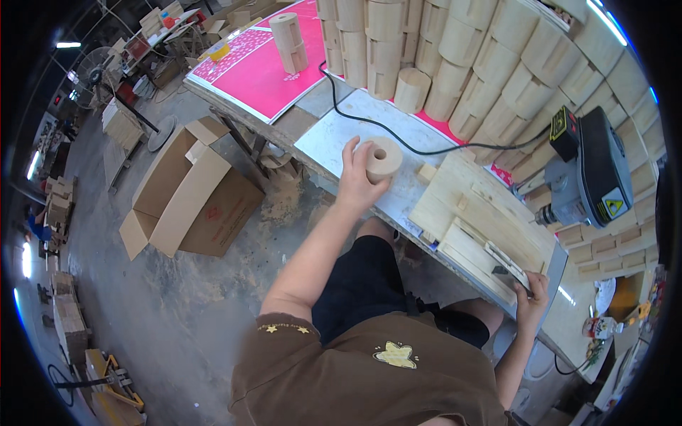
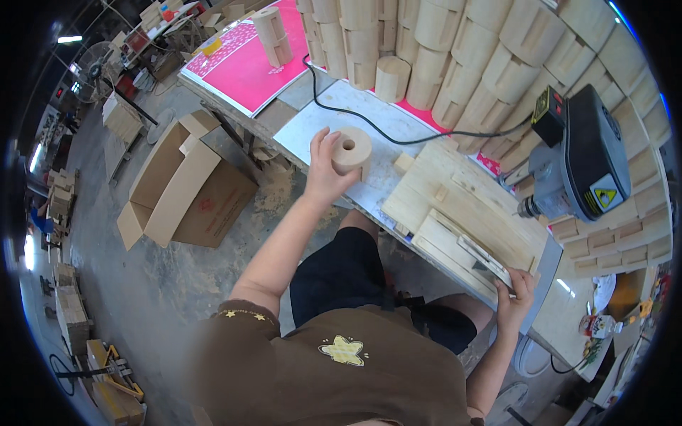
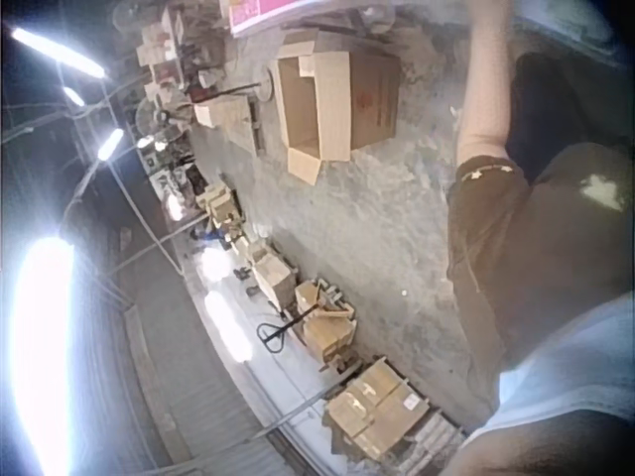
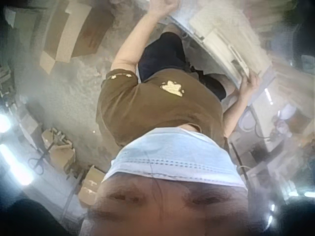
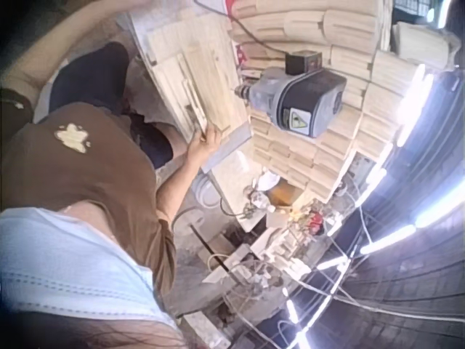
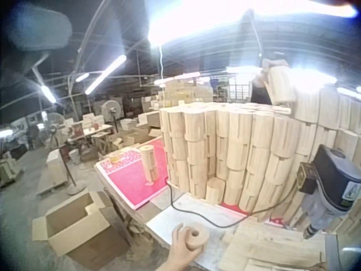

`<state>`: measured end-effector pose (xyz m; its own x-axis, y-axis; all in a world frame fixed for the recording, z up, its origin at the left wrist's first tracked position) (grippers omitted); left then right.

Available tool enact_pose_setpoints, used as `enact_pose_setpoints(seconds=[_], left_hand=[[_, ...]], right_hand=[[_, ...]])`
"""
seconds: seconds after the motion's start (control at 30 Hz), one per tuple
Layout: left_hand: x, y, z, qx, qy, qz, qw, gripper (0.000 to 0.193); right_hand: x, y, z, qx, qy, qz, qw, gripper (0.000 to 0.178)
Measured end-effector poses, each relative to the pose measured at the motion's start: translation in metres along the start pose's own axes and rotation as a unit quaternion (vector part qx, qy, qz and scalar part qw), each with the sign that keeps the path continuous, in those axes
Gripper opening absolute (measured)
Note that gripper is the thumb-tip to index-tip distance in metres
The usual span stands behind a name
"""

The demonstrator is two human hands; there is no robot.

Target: Drilling holes into wooden cylindrical components using a stationary drill press.

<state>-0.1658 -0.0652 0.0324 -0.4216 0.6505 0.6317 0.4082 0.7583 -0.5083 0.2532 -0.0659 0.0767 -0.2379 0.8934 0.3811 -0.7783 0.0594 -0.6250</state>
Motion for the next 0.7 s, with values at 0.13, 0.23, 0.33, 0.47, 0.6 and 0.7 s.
enact_pose_setpoints(seconds=[0.13,0.23,0.33,0.47,0.6,0.7], left_hand=[[-0.012,0.013,0.001,0.052,0.005,-0.052,0.997,0.089],[-0.025,0.019,0.008,-0.014,-0.173,0.040,0.984,0.092],[-0.025,0.008,0.027,0.019,-0.157,0.043,0.986,0.078],[-0.013,-0.009,0.044,-0.057,-0.204,0.057,0.976,0.067],[0.027,-0.027,0.073,-0.110,-0.200,-0.006,0.974,0.067],[0.079,-0.060,0.104,-0.174,-0.201,-0.076,0.961,0.066]], right_hand=[[0.007,-0.004,-0.012,0.026,0.035,-0.002,0.999,0.030],[0.014,-0.007,-0.023,0.035,0.045,0.003,0.998,0.030],[0.017,-0.003,-0.025,0.037,0.039,0.036,0.998,0.029],[0.006,-0.007,-0.057,0.004,0.009,0.056,0.998,0.027],[0.004,-0.023,-0.033,-0.095,0.136,0.154,0.974,0.050],[0.018,-0.024,-0.005,-0.065,0.210,0.207,0.953,0.043]])
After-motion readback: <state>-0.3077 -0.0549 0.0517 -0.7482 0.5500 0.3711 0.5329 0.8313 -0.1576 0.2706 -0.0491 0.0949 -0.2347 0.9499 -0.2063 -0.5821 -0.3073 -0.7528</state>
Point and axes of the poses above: each hand's wrist, its own x-axis towards the middle knuckle, its own y-axis out of the palm, z = x × y, the point moved 1 cm from there along x, towards the middle knuckle, and after that the axes turned 9 degrees about x, right-handed, at the moved point
